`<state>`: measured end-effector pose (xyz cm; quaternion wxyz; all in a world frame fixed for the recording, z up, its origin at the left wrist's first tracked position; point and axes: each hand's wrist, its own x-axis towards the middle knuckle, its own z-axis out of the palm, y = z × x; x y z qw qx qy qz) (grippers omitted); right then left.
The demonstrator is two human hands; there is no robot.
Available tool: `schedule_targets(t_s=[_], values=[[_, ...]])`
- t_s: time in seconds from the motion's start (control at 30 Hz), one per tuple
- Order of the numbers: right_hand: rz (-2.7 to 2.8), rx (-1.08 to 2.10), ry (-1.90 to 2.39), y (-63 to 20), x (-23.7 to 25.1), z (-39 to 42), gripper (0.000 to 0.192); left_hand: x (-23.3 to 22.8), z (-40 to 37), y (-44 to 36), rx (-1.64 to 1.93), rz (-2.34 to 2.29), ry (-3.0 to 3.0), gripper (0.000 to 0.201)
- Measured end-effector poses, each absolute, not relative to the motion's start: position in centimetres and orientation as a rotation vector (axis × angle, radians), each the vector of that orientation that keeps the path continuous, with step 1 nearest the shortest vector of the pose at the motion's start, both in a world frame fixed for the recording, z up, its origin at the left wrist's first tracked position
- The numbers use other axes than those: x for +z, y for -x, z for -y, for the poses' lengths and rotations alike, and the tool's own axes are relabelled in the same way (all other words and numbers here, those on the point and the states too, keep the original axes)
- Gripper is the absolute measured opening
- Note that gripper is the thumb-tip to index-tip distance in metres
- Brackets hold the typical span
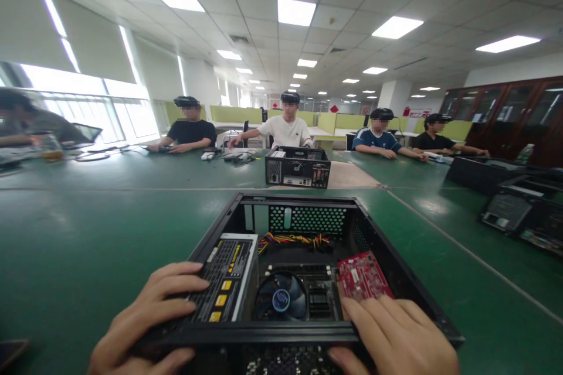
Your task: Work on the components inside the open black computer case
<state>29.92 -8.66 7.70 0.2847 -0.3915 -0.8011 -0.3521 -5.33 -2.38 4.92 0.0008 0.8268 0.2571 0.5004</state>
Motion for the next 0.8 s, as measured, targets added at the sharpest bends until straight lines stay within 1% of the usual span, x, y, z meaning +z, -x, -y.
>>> schedule_targets(t_s=[0.07,0.13,0.23,0.3,0.5,0.67,0.8], values=[[2.152,-0.910,1.069,-30.0,7.6,7.5,0.029,5.0,0.7,4.6,1.647,-0.727,-2.587,0.030],[2.147,-0.841,1.145,-30.0,7.3,5.7,0.029,5.1,-1.5,4.2,1.657,-0.704,-2.606,0.029],[2.129,-0.707,1.323,-29.8,7.0,1.9,0.028,5.0,-5.7,3.9,1.681,-0.778,-2.564,0.030],[2.112,-0.658,1.455,-29.1,7.0,-1.1,0.031,4.9,-8.8,3.5,1.674,-0.897,-2.487,0.030],[1.851,-0.720,1.773,-26.2,6.8,-9.6,0.035,4.7,-17.9,2.5,1.572,-1.294,-2.301,0.040],[1.761,-0.754,1.849,-25.4,6.1,-14.9,0.034,4.4,-23.8,2.3,1.536,-1.428,-2.260,0.046],[1.763,-0.759,1.875,-25.7,6.0,-17.5,0.035,4.4,-26.4,2.1,1.484,-1.492,-2.261,0.045]])
